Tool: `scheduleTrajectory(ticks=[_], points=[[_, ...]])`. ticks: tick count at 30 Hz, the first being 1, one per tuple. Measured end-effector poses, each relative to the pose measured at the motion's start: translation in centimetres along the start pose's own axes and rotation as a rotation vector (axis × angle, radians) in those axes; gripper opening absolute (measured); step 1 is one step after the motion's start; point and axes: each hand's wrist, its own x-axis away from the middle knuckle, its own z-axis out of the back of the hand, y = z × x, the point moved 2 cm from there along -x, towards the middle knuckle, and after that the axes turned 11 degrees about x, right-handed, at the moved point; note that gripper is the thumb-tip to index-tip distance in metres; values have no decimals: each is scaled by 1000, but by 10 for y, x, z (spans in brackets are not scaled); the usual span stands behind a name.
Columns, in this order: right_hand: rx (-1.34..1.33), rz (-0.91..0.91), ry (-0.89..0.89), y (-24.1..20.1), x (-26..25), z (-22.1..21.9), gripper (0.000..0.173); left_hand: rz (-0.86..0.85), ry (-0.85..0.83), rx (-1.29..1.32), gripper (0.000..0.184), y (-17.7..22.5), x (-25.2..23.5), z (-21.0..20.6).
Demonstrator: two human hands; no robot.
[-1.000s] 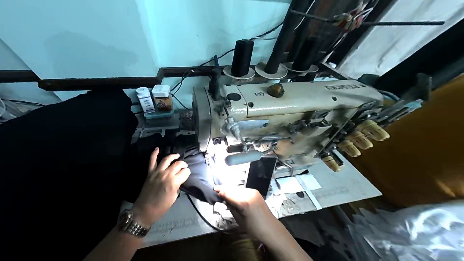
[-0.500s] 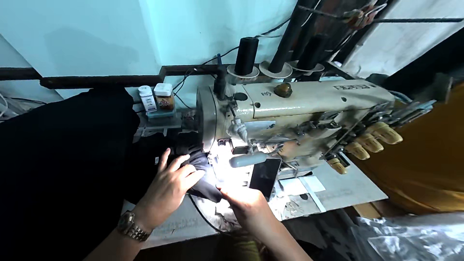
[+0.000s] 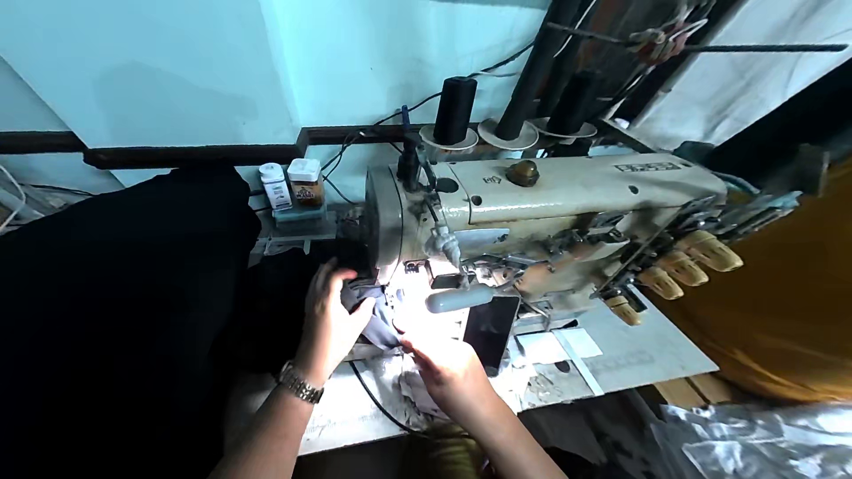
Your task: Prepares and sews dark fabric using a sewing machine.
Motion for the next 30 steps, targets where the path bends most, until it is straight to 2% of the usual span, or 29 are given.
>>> scheduleTrajectory(ticks=[2,8,10,15,17,20,30], points=[[-48,-17,8,2,5,6,24,31,-5,11,62,-6,-2,-2],[-236,-204,169,22,23,33,15,40,-8,23,58,-6,-3,-2],[-273,-233,218,21,30,28,21,38,-4,20,59,-6,-2,-2],[-366,-299,213,4,62,-13,36,47,-1,19,58,-7,-2,-2],[-364,-288,211,-3,74,-34,37,49,1,18,58,-8,-1,-2],[-294,-245,153,-4,85,-54,27,44,-1,8,60,-9,-2,-3],[-116,-172,112,-6,87,-56,25,56,-53,-37,52,-7,-6,-3]])
